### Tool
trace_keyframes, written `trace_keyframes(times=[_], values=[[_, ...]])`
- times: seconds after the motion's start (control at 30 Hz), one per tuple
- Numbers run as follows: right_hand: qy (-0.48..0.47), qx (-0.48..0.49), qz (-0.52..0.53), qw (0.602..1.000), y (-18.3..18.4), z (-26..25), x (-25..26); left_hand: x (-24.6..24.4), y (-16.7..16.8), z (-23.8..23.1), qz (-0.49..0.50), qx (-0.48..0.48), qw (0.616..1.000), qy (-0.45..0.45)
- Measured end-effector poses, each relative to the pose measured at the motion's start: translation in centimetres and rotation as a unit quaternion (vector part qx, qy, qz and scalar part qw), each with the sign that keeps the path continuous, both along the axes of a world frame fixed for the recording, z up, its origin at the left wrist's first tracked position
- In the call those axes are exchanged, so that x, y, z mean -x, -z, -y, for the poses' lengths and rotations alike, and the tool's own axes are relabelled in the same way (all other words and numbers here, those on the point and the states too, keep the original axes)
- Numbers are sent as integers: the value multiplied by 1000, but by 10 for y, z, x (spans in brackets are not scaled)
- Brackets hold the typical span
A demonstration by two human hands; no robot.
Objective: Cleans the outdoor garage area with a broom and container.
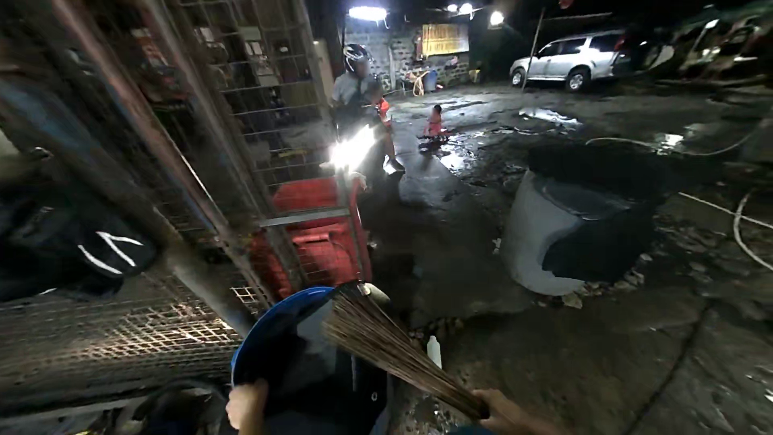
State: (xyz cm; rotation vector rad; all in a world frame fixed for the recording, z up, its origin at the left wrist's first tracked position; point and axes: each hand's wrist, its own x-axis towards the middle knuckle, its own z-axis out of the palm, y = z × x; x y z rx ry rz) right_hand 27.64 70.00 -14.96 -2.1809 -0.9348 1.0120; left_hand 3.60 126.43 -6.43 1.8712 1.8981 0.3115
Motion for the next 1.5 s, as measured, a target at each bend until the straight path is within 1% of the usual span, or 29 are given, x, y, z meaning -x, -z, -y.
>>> trace_keyframes(times=[0.07, 0.13, 0.17, 0.23, 0.3, 0.4, 0.47, 0.53, 0.63, 0.7, 0.77, 0.83, 0.93, 1.0, 1.07, 1.13, 1.2, 1.27, 1.33, 1.37, 1.4, 1.43, 1.47, 1.5], values=[[16, 2, -17, 1000, -14, 8, 2, 5, -17, 6, 48, -12, 999, 2], [12, 41, -38, 998, -31, 15, 3, 9, -32, 14, 60, -41, 997, 23], [9, 54, -42, 998, -30, 19, 1, 11, -38, 18, 59, -55, 996, 33], [1, 64, -43, 997, -16, 29, -3, 12, -46, 29, 57, -62, 995, 49], [-3, 54, -48, 997, -10, 36, -6, 17, -59, 44, 58, -72, 995, 44], [-2, 31, -50, 998, -14, 38, -9, 33, -80, 61, 140, -109, 984, 23], [0, 16, -60, 998, -21, 40, -10, 40, -95, 73, 213, -104, 971, 17], [-3, -6, -60, 998, -5, 44, -15, 38, -114, 94, 289, -86, 953, 19], [19, -35, -52, 998, 19, 48, -24, 10, -158, 144, 371, -103, 921, 51], [43, -55, -56, 996, 26, 50, -25, -16, -186, 179, 410, -120, 900, 86], [61, -60, -88, 992, 14, 55, -23, -43, -206, 213, 420, -141, 884, 149], [79, -66, -129, 986, -5, 62, -20, -70, -219, 245, 412, -163, 864, 240], [124, -116, -146, 975, -8, 75, -26, -108, -235, 283, 413, -188, 819, 351], [165, -137, -174, 961, -11, 84, -28, -127, -248, 299, 423, -191, 800, 380], [212, -148, -198, 946, -26, 94, -32, -147, -259, 304, 420, -189, 798, 390], [247, -161, -200, 934, -41, 107, -41, -167, -261, 304, 373, -188, 823, 385], [262, -212, -168, 926, -67, 117, -48, -180, -255, 302, 332, -165, 852, 371], [287, -276, -109, 911, -101, 119, -52, -190, -240, 296, 314, -146, 865, 363], [326, -303, -45, 894, -121, 110, -55, -195, -222, 285, 303, -116, 879, 350], [331, -282, -19, 901, -122, 102, -57, -198, -212, 277, 295, -105, 887, 341], [308, -224, 3, 925, -115, 97, -60, -201, -202, 268, 282, -96, 897, 326], [250, -127, 24, 959, -98, 96, -63, -204, -192, 259, 263, -86, 909, 311], [156, -5, 42, 987, -72, 100, -60, -203, -179, 250, 233, -78, 922, 299], [59, 114, 37, 991, -41, 106, -51, -199, -164, 242, 198, -77, 934, 286]])
